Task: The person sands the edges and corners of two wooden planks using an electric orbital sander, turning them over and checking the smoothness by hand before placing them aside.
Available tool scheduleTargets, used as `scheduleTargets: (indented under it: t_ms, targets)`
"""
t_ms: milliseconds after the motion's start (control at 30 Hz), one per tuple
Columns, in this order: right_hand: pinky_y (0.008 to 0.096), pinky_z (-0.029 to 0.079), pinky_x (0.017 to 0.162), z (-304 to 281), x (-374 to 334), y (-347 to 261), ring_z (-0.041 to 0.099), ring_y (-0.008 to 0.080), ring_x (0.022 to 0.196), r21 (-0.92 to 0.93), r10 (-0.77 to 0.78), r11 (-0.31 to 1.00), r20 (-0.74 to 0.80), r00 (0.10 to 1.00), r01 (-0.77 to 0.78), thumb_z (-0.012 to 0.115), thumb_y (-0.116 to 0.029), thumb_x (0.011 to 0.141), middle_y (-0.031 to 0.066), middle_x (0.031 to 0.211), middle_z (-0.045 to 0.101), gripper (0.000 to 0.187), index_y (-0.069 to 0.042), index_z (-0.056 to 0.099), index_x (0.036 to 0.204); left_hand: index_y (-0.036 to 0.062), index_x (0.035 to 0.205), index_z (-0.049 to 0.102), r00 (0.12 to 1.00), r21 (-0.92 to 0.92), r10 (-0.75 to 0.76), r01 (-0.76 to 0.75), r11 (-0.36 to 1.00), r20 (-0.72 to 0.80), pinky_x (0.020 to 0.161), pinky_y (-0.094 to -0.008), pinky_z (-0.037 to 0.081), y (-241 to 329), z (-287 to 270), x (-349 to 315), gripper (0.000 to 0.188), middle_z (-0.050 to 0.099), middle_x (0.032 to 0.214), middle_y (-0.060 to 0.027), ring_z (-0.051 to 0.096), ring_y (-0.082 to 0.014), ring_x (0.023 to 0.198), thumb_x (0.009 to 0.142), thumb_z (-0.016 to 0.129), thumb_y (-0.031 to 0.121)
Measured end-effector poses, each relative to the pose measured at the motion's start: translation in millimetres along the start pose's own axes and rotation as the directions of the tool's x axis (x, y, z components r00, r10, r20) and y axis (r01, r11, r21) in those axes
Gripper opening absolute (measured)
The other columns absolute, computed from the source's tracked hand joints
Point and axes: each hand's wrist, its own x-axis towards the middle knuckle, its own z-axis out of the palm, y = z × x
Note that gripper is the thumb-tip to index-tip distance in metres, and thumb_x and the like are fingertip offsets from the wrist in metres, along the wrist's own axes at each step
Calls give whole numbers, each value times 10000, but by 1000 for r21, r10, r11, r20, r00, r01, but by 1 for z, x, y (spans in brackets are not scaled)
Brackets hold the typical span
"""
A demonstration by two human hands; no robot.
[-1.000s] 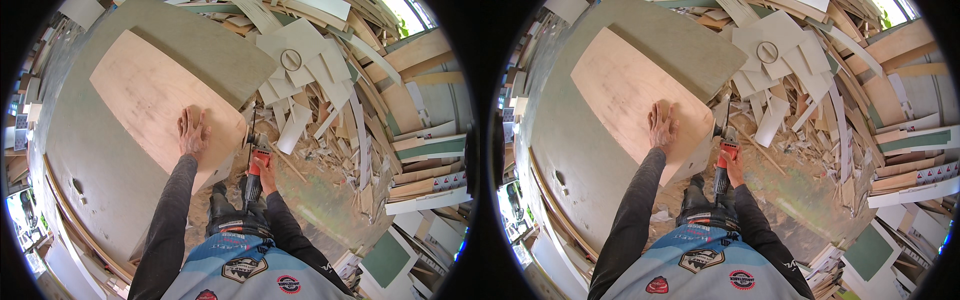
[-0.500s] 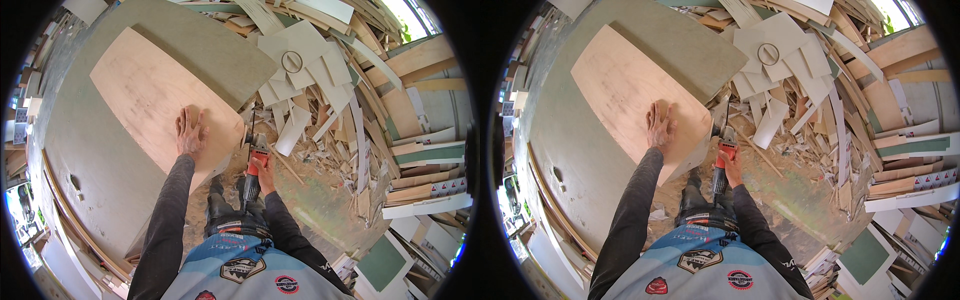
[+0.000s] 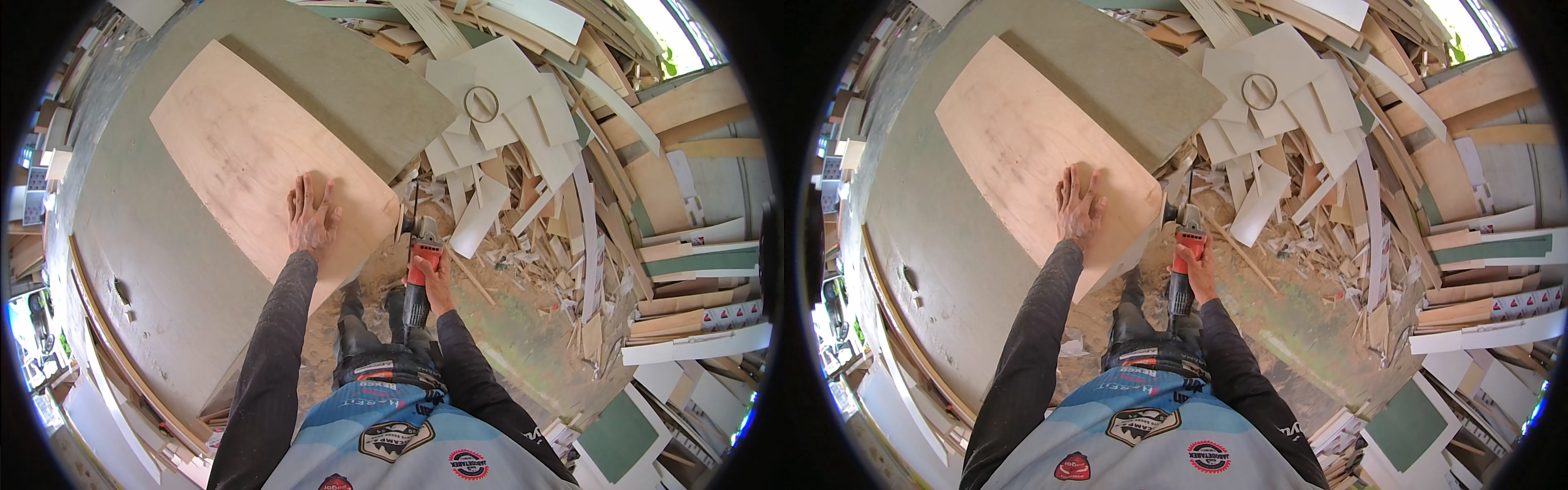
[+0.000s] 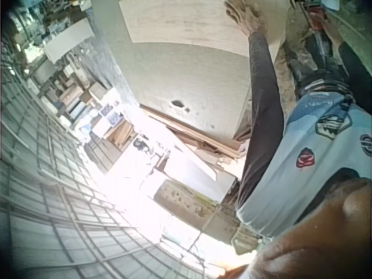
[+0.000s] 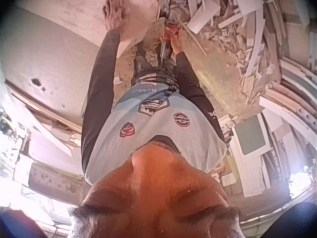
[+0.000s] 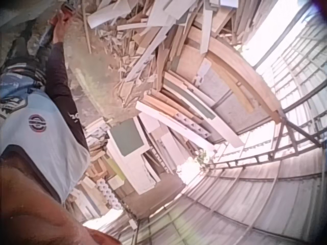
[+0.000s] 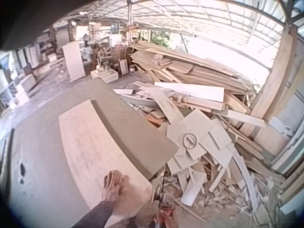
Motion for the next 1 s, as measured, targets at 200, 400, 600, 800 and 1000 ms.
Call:
scheduleTargets:
  t_ms: [200, 400, 600, 800, 1000]
  targets:
    - [366, 632, 631, -9, 8, 0, 663, 166, 836, -19, 4, 1000, 19, 1000, -4, 724, -197, 937, 73, 1128, 601, 617, -143, 371, 1441, 242, 1577, 376, 1000, 3, 1, -1, 1000, -3, 1239, -546, 165, 0, 3, 1, 583, 166, 1671, -206, 172, -405, 1538, 1020, 507, 357]
    - [360, 629, 623, -10, 15, -12, 657, 160, 808, -43, 25, 999, 49, 999, -23, 715, -184, 932, 74, 1139, 602, 612, -134, 379, 1441, 253, 1584, 359, 1000, 21, 0, -1, 1000, 3, 1241, -545, 166, -2, 4, 0, 601, 149, 1675, -205, 158, -398, 1544, 1015, 511, 370]
    - [353, 622, 611, -9, 16, -21, 661, 160, 771, -44, 13, 999, 63, 998, -11, 713, -183, 935, 79, 1130, 606, 604, -126, 382, 1437, 266, 1585, 355, 1000, 20, -1, 1, 1000, 2, 1247, -536, 160, -1, 3, 1, 600, 149, 1678, -193, 151, -383, 1549, 1016, 512, 369]
    - [354, 612, 600, -12, 21, -28, 670, 175, 746, -60, 14, 998, 99, 995, -8, 712, -178, 938, 87, 1090, 619, 621, -122, 368, 1453, 271, 1581, 364, 1000, 14, -16, 16, 1000, 12, 1252, -529, 151, 0, 1, 0, 590, 151, 1679, -185, 147, -373, 1551, 1018, 510, 373]
    - [351, 606, 594, -14, 31, -30, 671, 177, 718, -27, -29, 999, 132, 991, 33, 719, -166, 930, 82, 1032, 628, 625, -124, 374, 1449, 266, 1582, 363, 1000, 3, -9, 9, 1000, 12, 1249, -538, 149, -1, 1, 1, 591, 153, 1677, -192, 146, -382, 1550, 1019, 501, 379]
